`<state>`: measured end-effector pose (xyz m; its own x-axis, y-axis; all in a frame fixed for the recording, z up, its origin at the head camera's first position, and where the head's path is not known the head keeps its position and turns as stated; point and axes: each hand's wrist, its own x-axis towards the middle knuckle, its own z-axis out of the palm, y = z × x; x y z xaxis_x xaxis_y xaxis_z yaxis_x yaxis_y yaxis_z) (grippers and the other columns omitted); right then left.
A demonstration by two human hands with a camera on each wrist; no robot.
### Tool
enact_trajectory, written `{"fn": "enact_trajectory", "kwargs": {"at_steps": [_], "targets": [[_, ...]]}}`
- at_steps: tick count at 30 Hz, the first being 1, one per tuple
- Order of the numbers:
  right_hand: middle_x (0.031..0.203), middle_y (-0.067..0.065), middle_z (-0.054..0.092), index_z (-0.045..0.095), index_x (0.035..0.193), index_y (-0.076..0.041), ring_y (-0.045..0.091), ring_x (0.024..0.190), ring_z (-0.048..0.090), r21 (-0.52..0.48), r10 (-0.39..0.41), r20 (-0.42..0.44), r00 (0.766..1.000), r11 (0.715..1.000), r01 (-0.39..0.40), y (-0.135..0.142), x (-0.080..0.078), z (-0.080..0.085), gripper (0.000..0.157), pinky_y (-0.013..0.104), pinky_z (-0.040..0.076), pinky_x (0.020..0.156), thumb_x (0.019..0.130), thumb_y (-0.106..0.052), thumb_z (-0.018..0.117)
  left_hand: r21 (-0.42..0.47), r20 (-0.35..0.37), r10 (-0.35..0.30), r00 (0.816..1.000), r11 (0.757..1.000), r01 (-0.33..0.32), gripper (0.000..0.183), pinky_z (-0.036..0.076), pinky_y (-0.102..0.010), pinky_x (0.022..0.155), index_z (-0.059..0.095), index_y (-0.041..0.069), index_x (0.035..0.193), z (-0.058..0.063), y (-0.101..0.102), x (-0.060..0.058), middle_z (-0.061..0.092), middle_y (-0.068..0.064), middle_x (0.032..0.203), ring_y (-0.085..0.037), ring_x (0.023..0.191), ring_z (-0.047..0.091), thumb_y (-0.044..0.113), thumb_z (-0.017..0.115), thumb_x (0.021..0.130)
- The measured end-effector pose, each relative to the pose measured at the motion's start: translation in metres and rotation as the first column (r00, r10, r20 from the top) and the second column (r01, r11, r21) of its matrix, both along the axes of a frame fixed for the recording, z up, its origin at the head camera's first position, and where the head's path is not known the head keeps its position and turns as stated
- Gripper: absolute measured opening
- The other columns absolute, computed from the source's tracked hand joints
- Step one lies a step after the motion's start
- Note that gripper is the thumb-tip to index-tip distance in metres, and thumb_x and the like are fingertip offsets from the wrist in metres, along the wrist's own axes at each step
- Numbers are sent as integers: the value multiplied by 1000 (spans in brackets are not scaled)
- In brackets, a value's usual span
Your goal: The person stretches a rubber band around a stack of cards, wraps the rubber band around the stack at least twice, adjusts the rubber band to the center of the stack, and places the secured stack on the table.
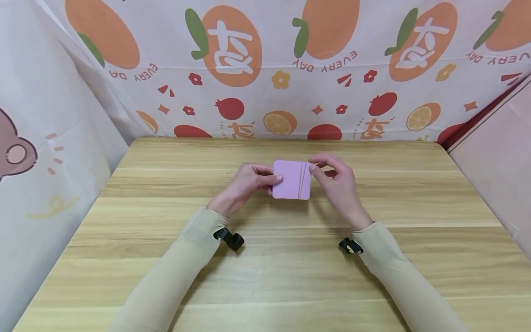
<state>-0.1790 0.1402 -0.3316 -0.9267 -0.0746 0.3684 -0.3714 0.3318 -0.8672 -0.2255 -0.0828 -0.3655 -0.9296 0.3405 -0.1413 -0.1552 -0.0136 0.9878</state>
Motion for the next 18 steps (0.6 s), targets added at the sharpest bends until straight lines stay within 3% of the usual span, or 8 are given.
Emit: {"fn": "enact_trajectory", "kwargs": {"at_steps": [10, 16, 18], "targets": [[107, 12, 65, 67, 108, 5, 18, 95, 57, -97, 32, 88, 996, 995, -23, 5, -6, -8, 18, 28, 47, 80, 96, -7, 63, 32, -38, -16, 999, 999, 17, 16, 52, -24, 61, 70, -7, 102, -4, 5, 4, 68, -5, 77, -12, 62, 59, 5, 67, 93], [110, 15, 64, 65, 110, 9, 19, 95, 57, -135, 61, 150, 987, 990, -41, 7, -9, -10, 22, 37, 53, 83, 97, -9, 62, 35, -103, -55, 993, 998, 59, 17, 53, -26, 59, 65, -8, 109, -2, 6, 7, 67, -8, 79, -14, 59, 59, 1, 65, 93], [110, 14, 63, 65, 110, 9, 20, 96, 57, -139, 65, 161, 985, 989, -43, 7, -10, -12, 23, 37, 54, 82, 97, -10, 62, 33, -128, -64, 990, 997, 69, 25, 53, -27, 58, 63, -5, 117, -1, 7, 7, 64, -8, 78, -15, 59, 58, -1, 65, 93]]}}
